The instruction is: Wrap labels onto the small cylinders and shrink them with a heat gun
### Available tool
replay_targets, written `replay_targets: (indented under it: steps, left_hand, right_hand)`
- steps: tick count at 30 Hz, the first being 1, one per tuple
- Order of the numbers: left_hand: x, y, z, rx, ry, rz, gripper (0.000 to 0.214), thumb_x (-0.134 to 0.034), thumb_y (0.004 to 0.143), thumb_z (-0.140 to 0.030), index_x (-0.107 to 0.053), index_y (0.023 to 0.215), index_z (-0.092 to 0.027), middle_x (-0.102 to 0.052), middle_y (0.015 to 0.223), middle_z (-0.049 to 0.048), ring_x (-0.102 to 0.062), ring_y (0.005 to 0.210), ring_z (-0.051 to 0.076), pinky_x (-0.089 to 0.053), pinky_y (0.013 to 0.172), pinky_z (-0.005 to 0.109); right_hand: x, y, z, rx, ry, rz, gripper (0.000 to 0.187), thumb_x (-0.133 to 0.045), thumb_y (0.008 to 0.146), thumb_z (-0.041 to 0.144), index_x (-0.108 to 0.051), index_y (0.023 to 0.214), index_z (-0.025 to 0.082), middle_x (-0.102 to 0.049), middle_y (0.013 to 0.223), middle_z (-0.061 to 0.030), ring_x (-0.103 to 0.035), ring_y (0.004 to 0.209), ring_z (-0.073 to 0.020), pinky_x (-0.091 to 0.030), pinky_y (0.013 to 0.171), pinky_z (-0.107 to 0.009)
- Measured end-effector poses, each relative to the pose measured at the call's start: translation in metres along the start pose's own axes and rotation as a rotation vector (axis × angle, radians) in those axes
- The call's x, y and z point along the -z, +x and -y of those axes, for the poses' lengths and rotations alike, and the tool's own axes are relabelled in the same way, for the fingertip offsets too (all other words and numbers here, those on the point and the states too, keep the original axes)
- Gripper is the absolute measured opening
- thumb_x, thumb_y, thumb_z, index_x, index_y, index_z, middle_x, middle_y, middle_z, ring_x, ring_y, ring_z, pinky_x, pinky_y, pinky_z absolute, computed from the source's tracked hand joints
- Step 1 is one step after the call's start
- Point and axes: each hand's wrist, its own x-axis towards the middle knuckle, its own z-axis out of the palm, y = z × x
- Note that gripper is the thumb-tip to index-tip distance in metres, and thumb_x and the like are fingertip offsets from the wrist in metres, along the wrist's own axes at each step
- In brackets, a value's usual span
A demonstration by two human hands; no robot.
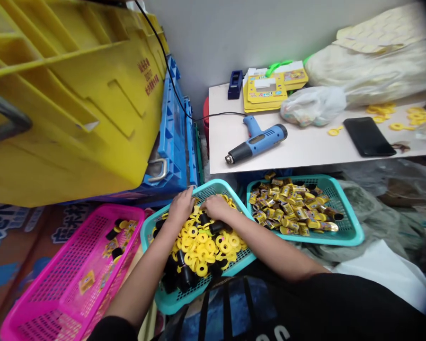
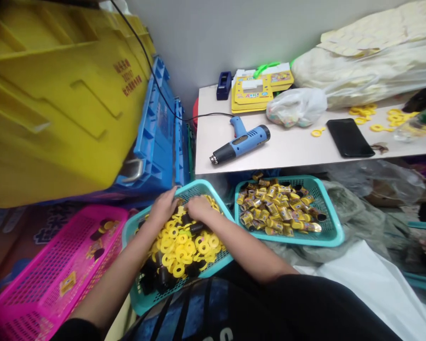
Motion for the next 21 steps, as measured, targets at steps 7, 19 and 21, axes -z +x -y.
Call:
replay_targets:
  steps: [7, 19, 21]
  left_hand:
    - [0.023, -0.023, 0.008, 0.044, -0.191, -0.204, 0.022, -0.052, 0.090, -0.027, -0.072, 0.098, -0.019, -0.074, 0.104, 0.0067, -0.069, 0.098, 0.020, -0.053, 0.093, 0.033]
    - [0.115, -0.130, 0.093, 0.742, 0.130, -0.318, 0.064, -0.058, 0.082, -0.048, -0.051, 0.133, -0.008, -0.068, 0.108, 0.0235, -0.065, 0.100, 0.041, -0.052, 0.082, 0.057]
    - [0.096, -0.116, 0.066, 0.428, -0.021, -0.262, 0.048, -0.051, 0.089, -0.044, -0.060, 0.123, -0.013, -0.067, 0.115, 0.0182, -0.063, 0.108, 0.033, -0.049, 0.094, 0.049]
  right_hand:
    - [0.003, -0.011, 0.001, -0.007, 0.024, 0.081, 0.039, -0.042, 0.089, 0.018, -0.068, 0.116, 0.029, -0.063, 0.115, -0.0123, -0.057, 0.111, -0.0275, -0.045, 0.089, -0.038]
    - [-0.004, -0.047, -0.002, 0.037, 0.049, 0.032, 0.041, -0.036, 0.096, 0.030, -0.067, 0.114, 0.012, -0.048, 0.142, -0.0188, -0.051, 0.128, -0.0285, -0.038, 0.110, -0.042]
    - [-0.002, -0.052, 0.000, 0.070, 0.045, 0.037, 0.040, -0.037, 0.096, 0.032, -0.069, 0.111, 0.015, -0.049, 0.143, -0.0146, -0.049, 0.131, -0.0268, -0.037, 0.112, -0.040]
